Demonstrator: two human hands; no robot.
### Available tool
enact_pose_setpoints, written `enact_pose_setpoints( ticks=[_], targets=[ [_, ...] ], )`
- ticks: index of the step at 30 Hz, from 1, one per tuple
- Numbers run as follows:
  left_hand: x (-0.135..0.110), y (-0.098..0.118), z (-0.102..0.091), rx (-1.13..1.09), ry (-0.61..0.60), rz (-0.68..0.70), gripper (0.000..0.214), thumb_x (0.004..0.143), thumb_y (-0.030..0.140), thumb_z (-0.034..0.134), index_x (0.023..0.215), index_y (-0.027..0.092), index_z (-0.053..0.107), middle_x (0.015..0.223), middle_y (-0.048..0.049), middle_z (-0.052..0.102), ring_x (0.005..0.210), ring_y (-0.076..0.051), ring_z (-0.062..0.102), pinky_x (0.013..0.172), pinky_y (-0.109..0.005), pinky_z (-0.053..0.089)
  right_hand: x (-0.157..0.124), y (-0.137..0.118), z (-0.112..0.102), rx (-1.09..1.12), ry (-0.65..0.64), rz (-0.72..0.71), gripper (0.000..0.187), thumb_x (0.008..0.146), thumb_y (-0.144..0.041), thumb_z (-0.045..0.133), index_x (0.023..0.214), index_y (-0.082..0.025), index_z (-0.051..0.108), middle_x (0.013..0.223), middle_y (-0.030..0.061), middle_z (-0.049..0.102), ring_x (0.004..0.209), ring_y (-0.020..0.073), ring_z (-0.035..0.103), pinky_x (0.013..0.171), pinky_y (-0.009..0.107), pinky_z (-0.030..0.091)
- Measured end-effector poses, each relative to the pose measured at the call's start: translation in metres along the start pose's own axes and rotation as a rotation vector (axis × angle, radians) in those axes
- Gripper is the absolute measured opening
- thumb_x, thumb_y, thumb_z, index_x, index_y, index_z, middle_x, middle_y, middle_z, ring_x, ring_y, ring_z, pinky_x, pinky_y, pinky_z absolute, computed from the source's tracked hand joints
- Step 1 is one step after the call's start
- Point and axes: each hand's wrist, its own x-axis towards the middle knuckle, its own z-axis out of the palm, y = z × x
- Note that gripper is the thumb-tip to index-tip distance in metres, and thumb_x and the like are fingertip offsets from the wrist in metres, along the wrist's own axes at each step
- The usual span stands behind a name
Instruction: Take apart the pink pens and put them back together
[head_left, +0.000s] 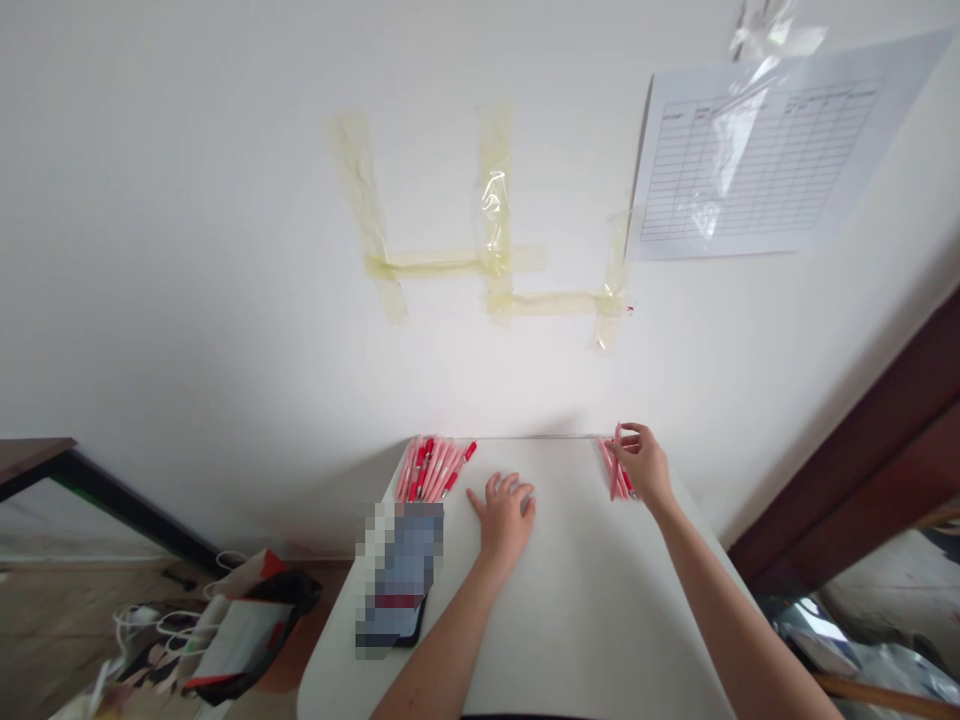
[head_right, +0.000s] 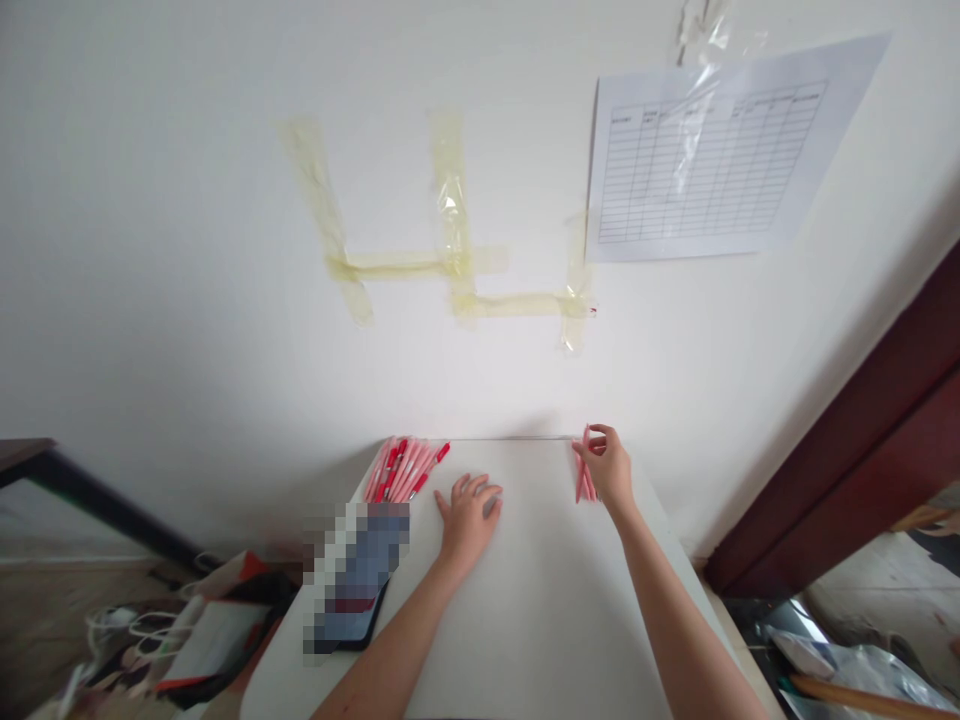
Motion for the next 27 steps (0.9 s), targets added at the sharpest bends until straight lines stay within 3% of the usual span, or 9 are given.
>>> enact_pose_setpoints(
  ticks=[6,9,13,19,27],
  targets=[
    [0.000,-0.001,0.001,0.002,-0.008,-0.005,0.023,0.088,0.026,0.061,0.106,0.035,0.072,0.135,-0.0014,0.064,0.139,-0.030,0.041,0.114,-0.078,0.005,0.009,0.014,0.032,-0.237,-0.110,-0.172,0.044,0.083,-0.043,0.060,0.121,-0.020,0.057,0.094,0.0059,0.070,0.085,0.0213,0.065,0.075,0.032,0.047],
    [0.001,0.000,0.000,0.012,-0.014,-0.006,0.023,0.089,0.026,0.060,0.106,0.035,0.073,0.135,-0.0025,0.063,0.139,-0.031,0.041,0.114,-0.078,0.006,0.008,0.016,0.041,-0.468,-0.120,-0.280,0.035,0.090,-0.037,0.054,0.120,-0.020,0.058,0.095,0.0063,0.071,0.092,0.0229,0.064,0.090,0.038,0.043],
    [0.001,-0.001,0.000,0.013,-0.015,-0.002,0.024,0.088,0.026,0.061,0.107,0.036,0.072,0.135,-0.0016,0.064,0.138,-0.031,0.041,0.114,-0.078,0.008,0.002,0.016,0.046,-0.806,-0.081,-0.370,0.028,0.096,-0.034,0.046,0.117,-0.021,0.061,0.104,0.0097,0.071,0.107,0.0275,0.057,0.104,0.047,0.028],
    [0.000,-0.001,0.001,0.012,-0.003,0.003,0.024,0.088,0.026,0.061,0.106,0.036,0.072,0.135,-0.0012,0.064,0.138,-0.031,0.040,0.114,-0.078,0.008,-0.005,0.012,0.049,-1.010,-0.013,-0.424,0.029,0.099,-0.028,0.039,0.115,-0.022,0.063,0.110,0.0118,0.066,0.109,0.0291,0.050,0.104,0.050,0.022],
    [0.000,-0.001,0.000,0.010,-0.008,0.005,0.024,0.088,0.028,0.060,0.106,0.036,0.072,0.135,-0.0017,0.063,0.139,-0.032,0.039,0.114,-0.078,0.008,-0.005,0.009,0.050,-1.065,0.037,-0.321,0.033,0.100,-0.030,0.038,0.117,-0.020,0.064,0.113,0.0150,0.062,0.110,0.0304,0.048,0.103,0.050,0.023]
  ],
)
